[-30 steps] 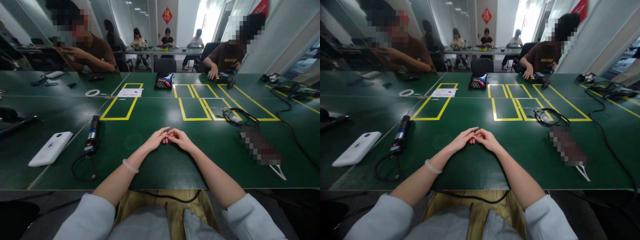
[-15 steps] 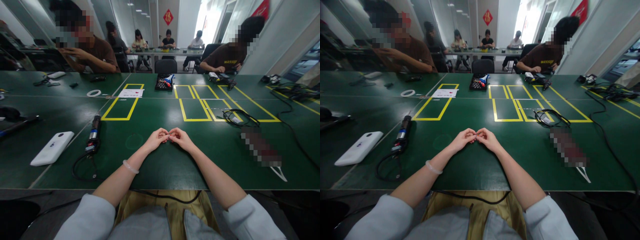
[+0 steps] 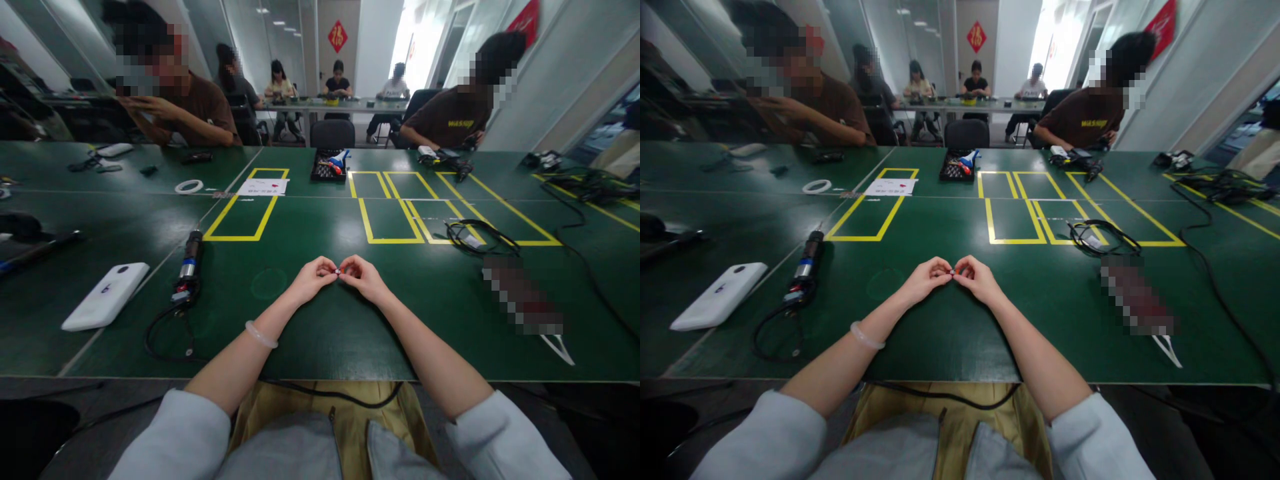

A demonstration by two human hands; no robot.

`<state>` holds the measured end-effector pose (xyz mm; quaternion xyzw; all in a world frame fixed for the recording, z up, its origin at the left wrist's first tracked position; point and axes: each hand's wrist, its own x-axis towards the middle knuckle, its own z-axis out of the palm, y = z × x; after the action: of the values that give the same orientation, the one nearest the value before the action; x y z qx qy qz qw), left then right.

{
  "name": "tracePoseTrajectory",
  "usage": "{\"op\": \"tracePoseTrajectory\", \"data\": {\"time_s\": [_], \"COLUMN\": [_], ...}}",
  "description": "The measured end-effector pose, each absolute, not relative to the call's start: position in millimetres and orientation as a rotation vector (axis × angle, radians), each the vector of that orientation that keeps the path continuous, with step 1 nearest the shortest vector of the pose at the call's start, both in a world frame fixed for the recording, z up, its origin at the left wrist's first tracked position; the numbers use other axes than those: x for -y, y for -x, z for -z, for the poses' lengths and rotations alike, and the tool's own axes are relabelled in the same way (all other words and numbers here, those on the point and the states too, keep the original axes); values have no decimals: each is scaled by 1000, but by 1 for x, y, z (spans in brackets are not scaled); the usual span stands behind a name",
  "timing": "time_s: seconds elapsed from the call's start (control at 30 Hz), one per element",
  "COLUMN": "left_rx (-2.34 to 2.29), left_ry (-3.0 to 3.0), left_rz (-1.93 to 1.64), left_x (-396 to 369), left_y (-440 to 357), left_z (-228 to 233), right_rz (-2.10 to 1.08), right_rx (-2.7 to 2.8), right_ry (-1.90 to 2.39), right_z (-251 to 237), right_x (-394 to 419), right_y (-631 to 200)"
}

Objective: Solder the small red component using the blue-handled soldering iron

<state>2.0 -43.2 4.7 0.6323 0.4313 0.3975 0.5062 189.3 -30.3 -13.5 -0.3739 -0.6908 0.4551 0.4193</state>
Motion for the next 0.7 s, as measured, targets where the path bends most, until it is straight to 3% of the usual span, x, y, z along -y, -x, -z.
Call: {"op": "tracePoseTrajectory", "data": {"time_s": [0.27, 0.43, 0.57, 0.7], "left_rx": [-1046, -1099, -1391, -2000], "left_ry": [-1551, -1738, -2109, -2274], "left_rz": [-937, -672, -461, -356], "left_x": [41, 53, 69, 82], "left_y": [0, 16, 50, 108], "left_z": [-1, -20, -43, -48], "right_rz": [-1084, -1120, -1160, -1172], "right_rx": [1811, 1822, 1813, 1811], "right_ry": [975, 1011, 1005, 999], "right_z": [12, 14, 18, 18], "right_x": [31, 29, 28, 29], "right_y": [-190, -192, -192, -192]}}
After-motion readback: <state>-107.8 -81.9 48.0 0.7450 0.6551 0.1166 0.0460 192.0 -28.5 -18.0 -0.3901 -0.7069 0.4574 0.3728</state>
